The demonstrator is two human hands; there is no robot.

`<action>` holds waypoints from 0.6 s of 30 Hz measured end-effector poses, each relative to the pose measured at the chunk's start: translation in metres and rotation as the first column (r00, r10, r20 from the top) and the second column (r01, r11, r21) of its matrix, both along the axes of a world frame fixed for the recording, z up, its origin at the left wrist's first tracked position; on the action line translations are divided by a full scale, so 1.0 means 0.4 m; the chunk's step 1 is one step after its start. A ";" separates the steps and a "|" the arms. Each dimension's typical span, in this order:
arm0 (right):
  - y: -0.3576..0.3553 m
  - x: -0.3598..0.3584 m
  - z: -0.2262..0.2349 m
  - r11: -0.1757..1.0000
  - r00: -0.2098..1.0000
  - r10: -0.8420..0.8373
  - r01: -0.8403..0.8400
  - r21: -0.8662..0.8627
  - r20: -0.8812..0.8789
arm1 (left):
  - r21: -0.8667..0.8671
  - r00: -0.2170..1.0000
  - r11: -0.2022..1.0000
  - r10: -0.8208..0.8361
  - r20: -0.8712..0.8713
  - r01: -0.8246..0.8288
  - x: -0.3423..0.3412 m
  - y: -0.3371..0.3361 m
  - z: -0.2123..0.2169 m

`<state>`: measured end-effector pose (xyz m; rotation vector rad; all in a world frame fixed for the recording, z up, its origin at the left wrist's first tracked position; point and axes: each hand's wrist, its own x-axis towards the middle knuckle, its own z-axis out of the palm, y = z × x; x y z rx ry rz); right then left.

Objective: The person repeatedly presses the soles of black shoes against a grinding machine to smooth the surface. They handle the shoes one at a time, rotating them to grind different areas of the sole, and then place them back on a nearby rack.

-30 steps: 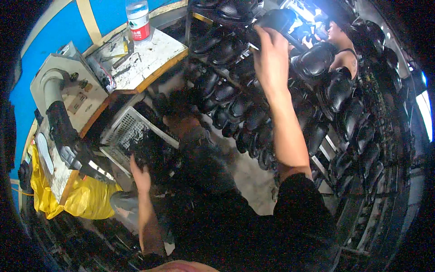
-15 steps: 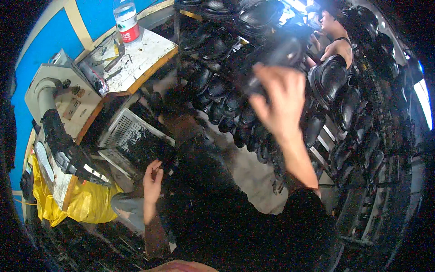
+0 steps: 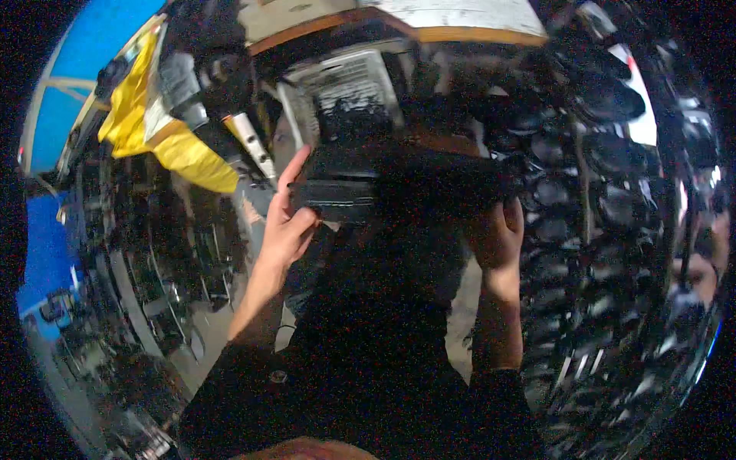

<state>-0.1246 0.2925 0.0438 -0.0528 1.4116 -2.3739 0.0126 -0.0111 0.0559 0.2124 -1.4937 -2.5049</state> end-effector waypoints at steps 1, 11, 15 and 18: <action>0.003 -0.013 -0.036 0.996 0.999 0.030 -0.028 0.085 -0.017 | -0.116 1.000 0.993 0.026 0.000 -0.026 0.010 -0.012 -0.006; 0.070 -0.103 -0.017 0.996 0.934 -0.073 0.087 0.027 -0.349 | -0.249 0.987 0.967 0.023 -0.162 -0.064 -0.060 0.027 0.135; 0.051 -0.138 0.078 0.980 0.807 -0.008 0.124 0.156 -0.590 | -0.050 0.977 0.995 0.071 -0.200 -0.082 -0.062 0.030 0.134; 0.043 -0.144 0.160 0.924 0.753 0.096 0.176 0.340 -0.651 | 0.082 0.978 0.988 0.142 -0.151 -0.131 -0.046 0.028 0.124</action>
